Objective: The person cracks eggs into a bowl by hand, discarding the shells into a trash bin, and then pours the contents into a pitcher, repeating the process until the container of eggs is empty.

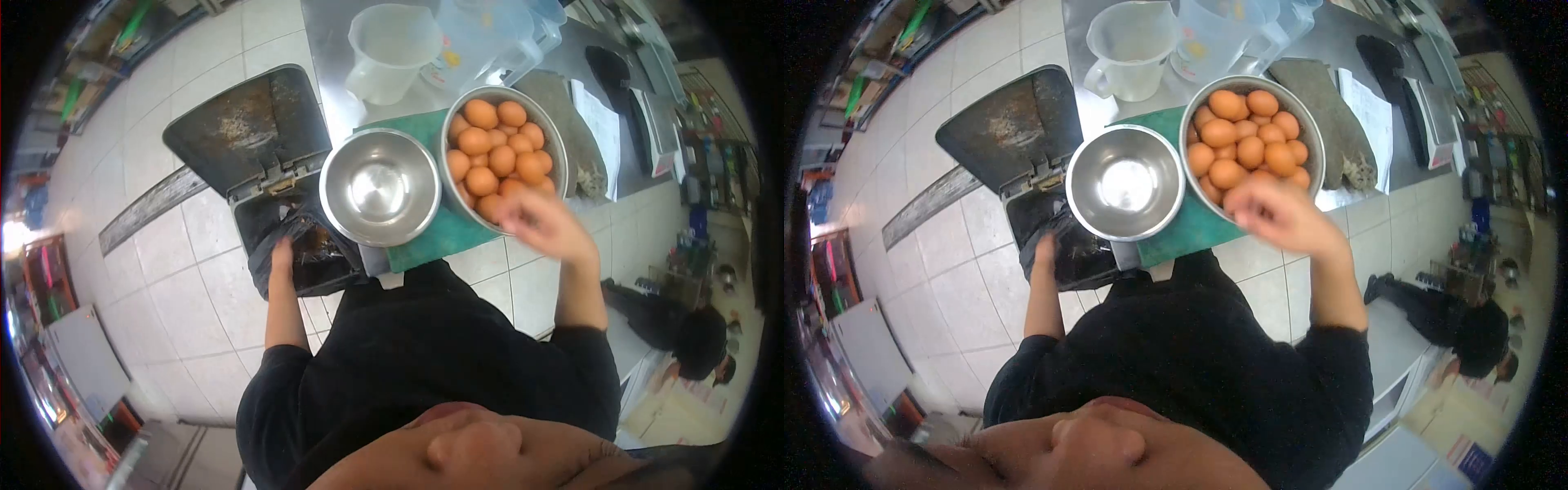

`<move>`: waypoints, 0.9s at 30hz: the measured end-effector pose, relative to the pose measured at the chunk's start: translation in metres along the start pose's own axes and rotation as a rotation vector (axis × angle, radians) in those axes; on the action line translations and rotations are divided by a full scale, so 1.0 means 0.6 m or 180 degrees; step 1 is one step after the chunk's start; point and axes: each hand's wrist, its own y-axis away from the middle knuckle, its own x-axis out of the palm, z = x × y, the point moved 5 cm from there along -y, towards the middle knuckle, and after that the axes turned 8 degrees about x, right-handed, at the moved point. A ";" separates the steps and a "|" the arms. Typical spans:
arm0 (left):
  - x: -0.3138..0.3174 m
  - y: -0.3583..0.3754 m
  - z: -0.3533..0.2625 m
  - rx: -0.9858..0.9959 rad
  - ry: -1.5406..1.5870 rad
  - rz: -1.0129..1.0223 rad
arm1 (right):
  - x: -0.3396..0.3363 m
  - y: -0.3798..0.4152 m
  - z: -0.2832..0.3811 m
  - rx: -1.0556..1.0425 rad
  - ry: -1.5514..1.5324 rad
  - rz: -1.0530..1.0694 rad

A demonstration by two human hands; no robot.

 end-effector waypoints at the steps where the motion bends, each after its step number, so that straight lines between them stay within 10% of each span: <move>1: -0.015 0.071 -0.083 -0.0706 0.1433 -0.0090 | -0.018 -0.024 0.002 -0.0387 0.0788 -0.0479; 3: -0.077 0.117 -0.253 0.0651 0.1786 -0.0549 | -0.016 -0.086 -0.015 -0.1071 0.1428 -0.1116; 5: -0.068 0.201 -0.373 0.1182 0.1852 -0.0583 | 0.021 -0.116 -0.039 -0.1171 0.1661 -0.0111; 13: 0.000 0.280 -0.507 0.1629 0.2067 -0.0791 | -0.003 -0.116 -0.013 -0.1085 0.1408 0.0143; 16: -0.006 0.275 -0.502 0.1665 0.1790 -0.0690 | -0.002 -0.148 -0.055 -0.0246 -0.0938 0.0541; 18: -0.010 0.268 -0.500 0.1714 0.1677 -0.0563 | 0.008 -0.149 -0.062 0.0591 -0.4167 0.0915; 24: -0.046 0.257 -0.513 0.2409 0.0526 -0.1435 | 0.050 -0.175 0.029 -0.0348 -0.3625 0.0964; 26: -0.058 0.275 -0.531 0.2482 0.0348 -0.1535 | 0.032 -0.156 0.077 -0.2857 0.0085 -0.1481; 27: -0.061 0.282 -0.540 0.2489 0.0358 -0.1518 | 0.049 -0.156 0.072 -0.2391 0.0604 -0.1195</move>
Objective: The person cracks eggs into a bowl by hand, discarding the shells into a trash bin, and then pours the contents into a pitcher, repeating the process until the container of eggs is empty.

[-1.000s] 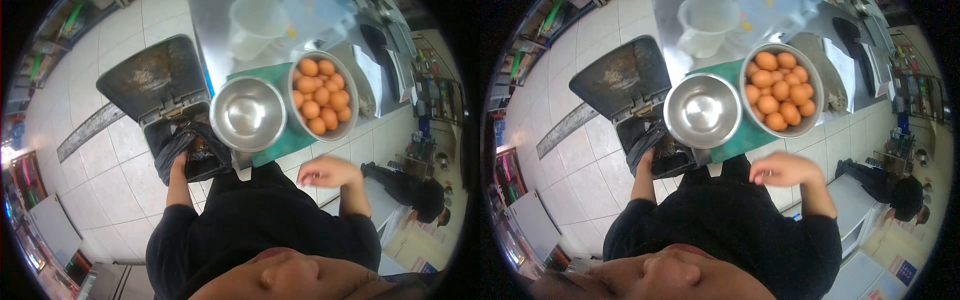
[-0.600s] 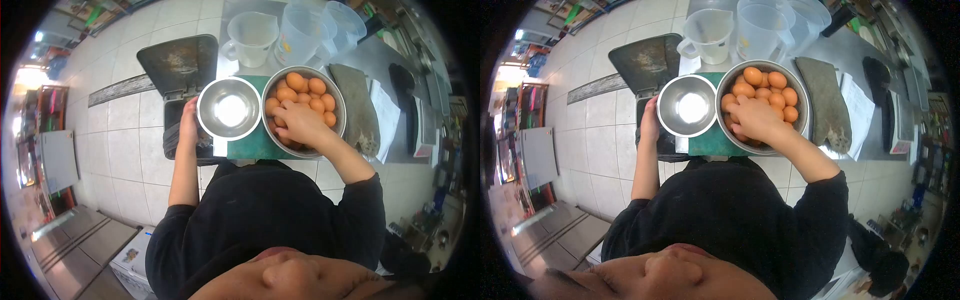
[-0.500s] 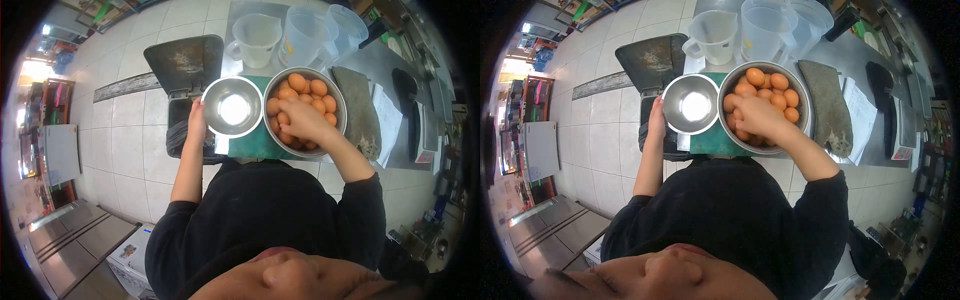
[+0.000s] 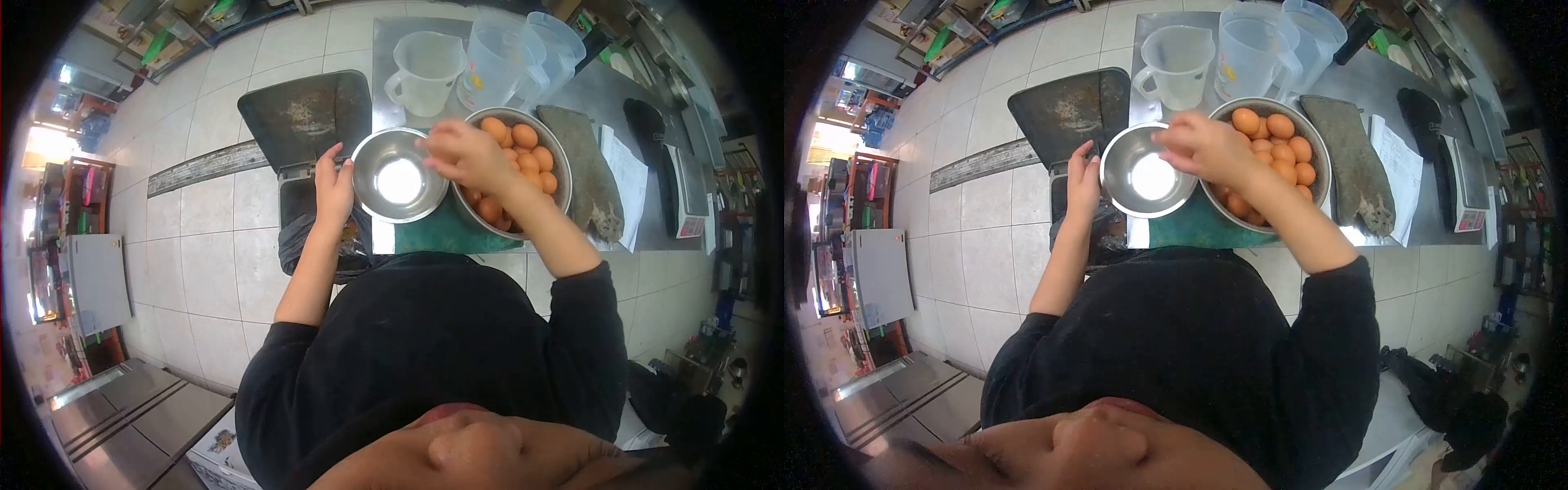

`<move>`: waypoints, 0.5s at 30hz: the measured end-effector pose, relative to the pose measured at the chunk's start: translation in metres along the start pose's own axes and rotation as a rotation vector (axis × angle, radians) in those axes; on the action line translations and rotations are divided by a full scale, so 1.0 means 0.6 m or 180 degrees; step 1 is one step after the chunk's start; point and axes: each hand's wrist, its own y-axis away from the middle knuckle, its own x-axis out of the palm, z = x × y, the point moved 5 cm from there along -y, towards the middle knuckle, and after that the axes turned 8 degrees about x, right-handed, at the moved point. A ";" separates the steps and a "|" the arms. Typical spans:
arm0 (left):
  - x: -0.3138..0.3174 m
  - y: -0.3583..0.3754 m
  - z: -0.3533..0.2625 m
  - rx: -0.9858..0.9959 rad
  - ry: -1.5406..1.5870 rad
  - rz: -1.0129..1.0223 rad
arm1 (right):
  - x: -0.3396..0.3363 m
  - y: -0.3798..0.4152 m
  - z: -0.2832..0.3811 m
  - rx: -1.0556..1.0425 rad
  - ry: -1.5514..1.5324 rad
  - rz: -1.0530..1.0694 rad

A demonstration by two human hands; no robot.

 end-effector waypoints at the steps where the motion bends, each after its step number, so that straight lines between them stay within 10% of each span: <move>1: -0.002 -0.003 -0.017 0.0181 0.0003 0.0026 | 0.004 0.004 -0.011 0.0009 0.0018 -0.0004; 9: 0.031 -0.021 -0.114 0.1515 -0.0065 0.0604 | 0.045 0.009 -0.050 -0.0052 0.1055 0.0906; 13: 0.070 -0.026 -0.160 0.1832 0.0125 0.1395 | 0.033 -0.024 -0.044 -0.0536 0.0099 -0.0018; 15: 0.073 -0.023 -0.184 0.1859 0.0089 0.1405 | 0.071 -0.020 -0.074 0.3119 -0.2588 0.1764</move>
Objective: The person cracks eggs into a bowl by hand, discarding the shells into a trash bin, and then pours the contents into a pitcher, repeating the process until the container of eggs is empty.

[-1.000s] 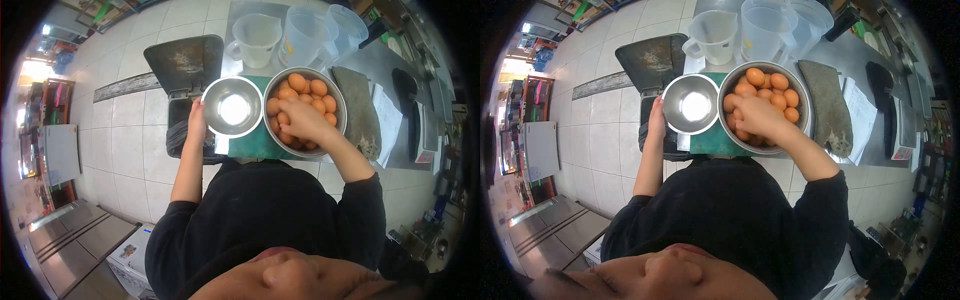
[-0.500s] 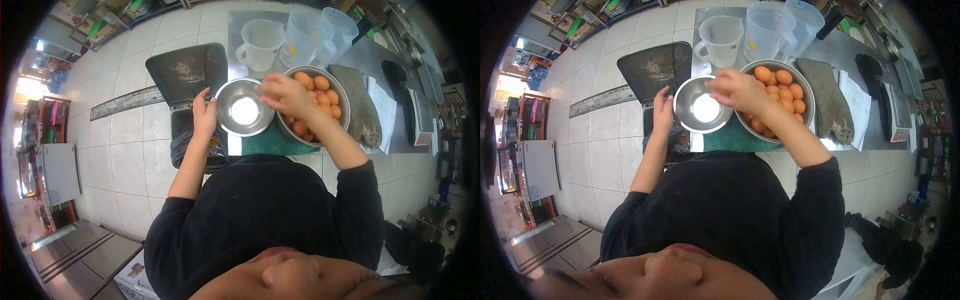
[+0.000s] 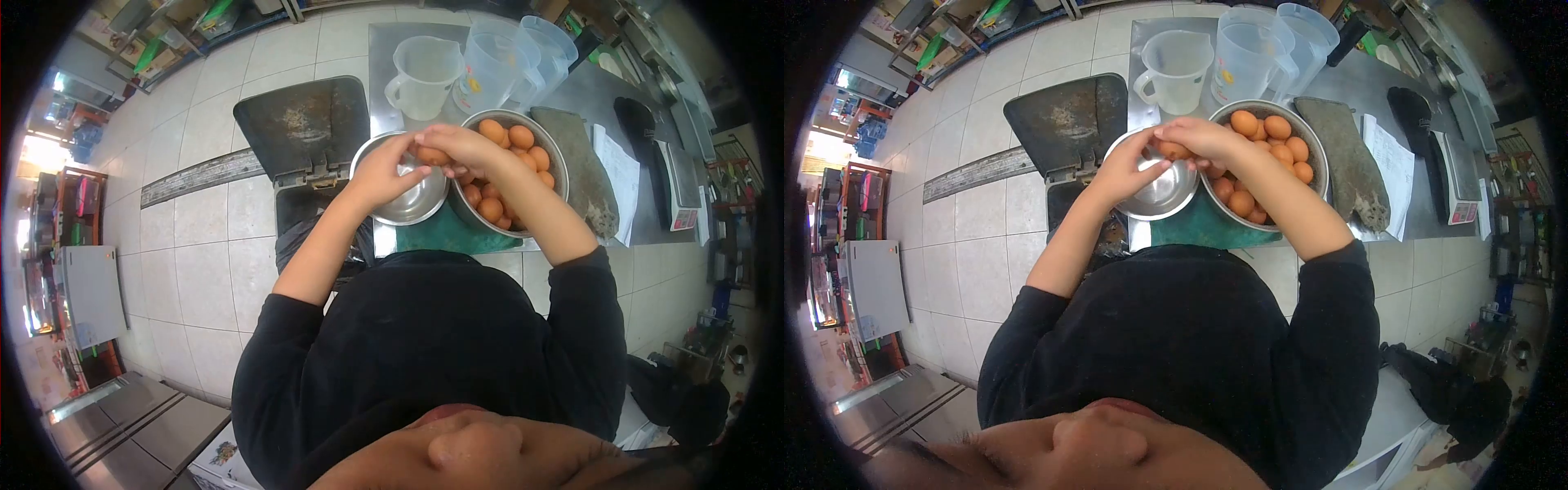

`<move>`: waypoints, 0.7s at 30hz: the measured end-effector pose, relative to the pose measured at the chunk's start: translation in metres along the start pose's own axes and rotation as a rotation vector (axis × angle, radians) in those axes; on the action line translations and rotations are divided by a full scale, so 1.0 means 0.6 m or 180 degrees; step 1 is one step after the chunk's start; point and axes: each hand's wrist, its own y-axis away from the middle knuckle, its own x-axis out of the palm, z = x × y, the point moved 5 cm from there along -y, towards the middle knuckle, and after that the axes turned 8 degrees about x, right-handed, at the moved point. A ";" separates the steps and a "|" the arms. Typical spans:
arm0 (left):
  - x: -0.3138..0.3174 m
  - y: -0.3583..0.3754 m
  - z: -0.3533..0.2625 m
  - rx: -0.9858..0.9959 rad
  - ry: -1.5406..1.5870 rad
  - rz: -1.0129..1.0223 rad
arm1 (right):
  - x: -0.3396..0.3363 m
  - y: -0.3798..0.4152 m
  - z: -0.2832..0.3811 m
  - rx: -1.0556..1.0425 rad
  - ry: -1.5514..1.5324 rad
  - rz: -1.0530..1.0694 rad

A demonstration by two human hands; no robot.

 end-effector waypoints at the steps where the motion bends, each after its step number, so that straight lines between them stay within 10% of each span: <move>1: 0.009 -0.001 0.011 -0.0311 0.0207 0.0265 | 0.016 0.000 0.003 0.0156 -0.0255 0.0195; 5: 0.009 0.008 0.030 -0.0782 0.0222 0.0603 | 0.035 -0.016 -0.002 0.0396 -0.0665 0.0918; 7: 0.001 0.011 0.028 -0.0793 -0.0034 0.0505 | 0.028 -0.014 0.017 -0.0482 -0.0001 -0.0251; 21: 0.022 0.041 0.055 -0.1262 -0.0687 0.1230 | 0.037 -0.042 0.022 -0.1606 0.2689 -0.0533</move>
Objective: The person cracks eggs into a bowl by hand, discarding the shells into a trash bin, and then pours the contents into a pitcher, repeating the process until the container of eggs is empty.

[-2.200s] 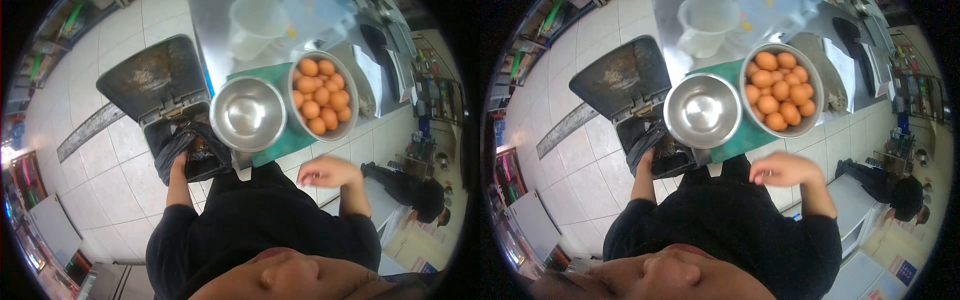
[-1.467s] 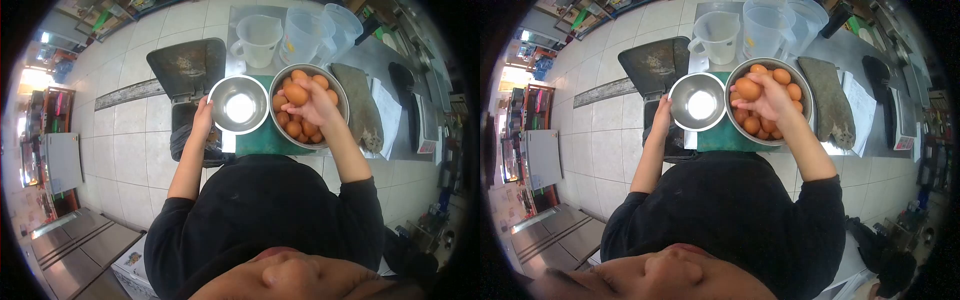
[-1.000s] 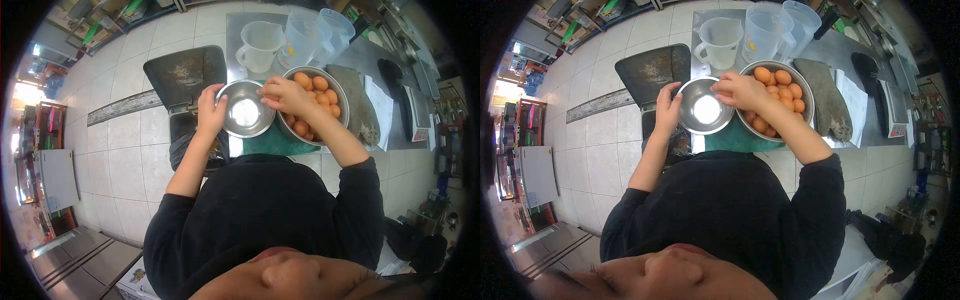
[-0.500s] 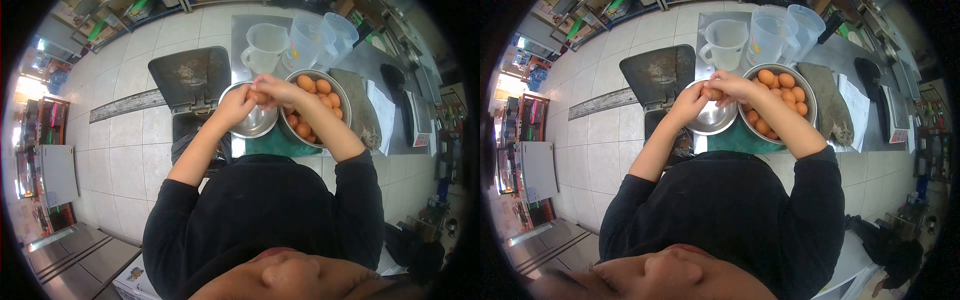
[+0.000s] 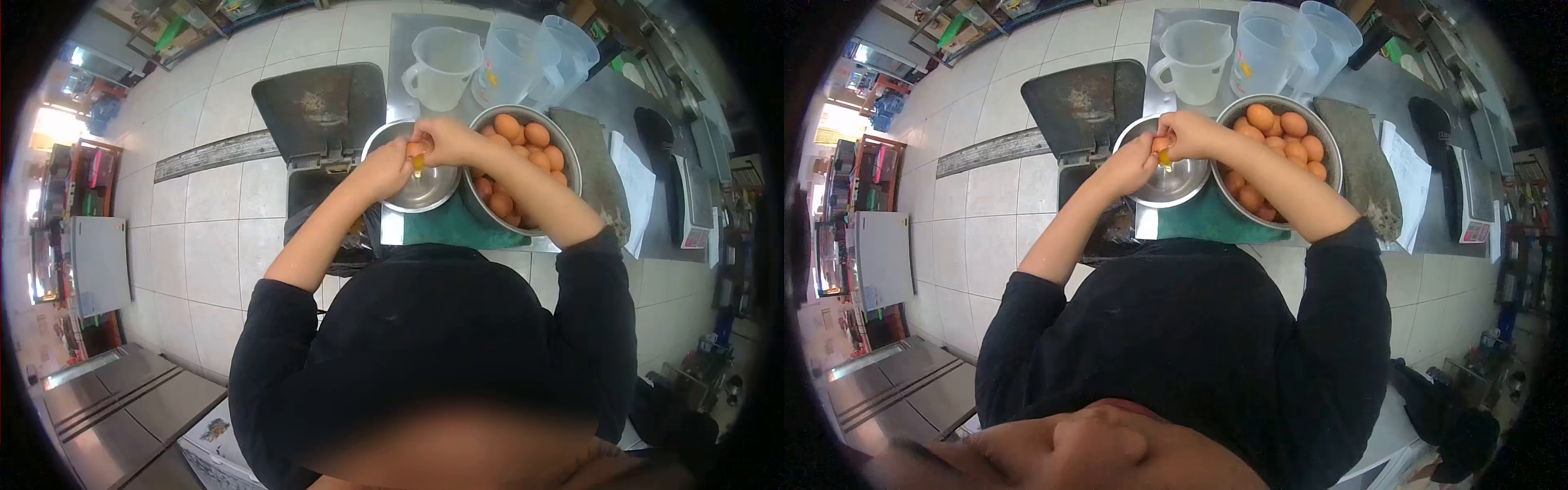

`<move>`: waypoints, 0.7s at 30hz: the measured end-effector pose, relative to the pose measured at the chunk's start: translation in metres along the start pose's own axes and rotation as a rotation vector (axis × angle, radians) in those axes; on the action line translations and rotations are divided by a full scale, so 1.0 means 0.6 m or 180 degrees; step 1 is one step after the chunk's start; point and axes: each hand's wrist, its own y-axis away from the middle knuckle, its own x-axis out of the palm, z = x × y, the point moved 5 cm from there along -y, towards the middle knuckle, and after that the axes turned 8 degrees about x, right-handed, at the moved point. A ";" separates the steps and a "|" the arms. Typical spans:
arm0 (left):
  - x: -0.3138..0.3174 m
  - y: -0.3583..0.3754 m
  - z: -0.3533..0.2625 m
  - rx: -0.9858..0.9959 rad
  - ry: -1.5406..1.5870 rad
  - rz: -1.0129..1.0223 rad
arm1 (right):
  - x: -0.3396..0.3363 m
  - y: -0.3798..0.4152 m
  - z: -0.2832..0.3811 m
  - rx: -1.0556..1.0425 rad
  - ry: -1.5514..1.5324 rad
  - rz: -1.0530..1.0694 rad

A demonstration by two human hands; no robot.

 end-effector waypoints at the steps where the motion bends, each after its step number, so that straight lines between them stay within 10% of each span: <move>1: 0.000 0.001 0.005 -0.0010 0.0006 0.0003 | -0.001 0.005 0.007 -0.0001 0.0246 0.0040; 4: -0.007 0.008 -0.005 0.0440 -0.0800 -0.0086 | 0.015 0.014 0.018 -0.1269 0.1360 -0.0510; 7: -0.024 0.019 -0.010 0.0232 -0.1319 0.0091 | 0.008 0.039 0.054 -0.1187 0.1949 -0.0633; 9: -0.069 0.034 -0.010 0.0471 -0.0372 -0.1109 | -0.008 0.036 0.083 -0.1240 0.1311 -0.0981; 14: -0.045 0.063 0.008 -0.0149 0.3764 -0.1087 | -0.019 0.052 0.168 -0.1722 0.0320 -0.1272; 16: -0.051 0.114 0.017 -0.0401 0.3392 -0.1097 | -0.054 0.086 0.190 -0.1873 0.0537 -0.1736; 21: 0.019 0.262 0.197 -0.1528 0.0578 -0.0643 | -0.112 0.171 0.069 -0.0048 0.1171 -0.0265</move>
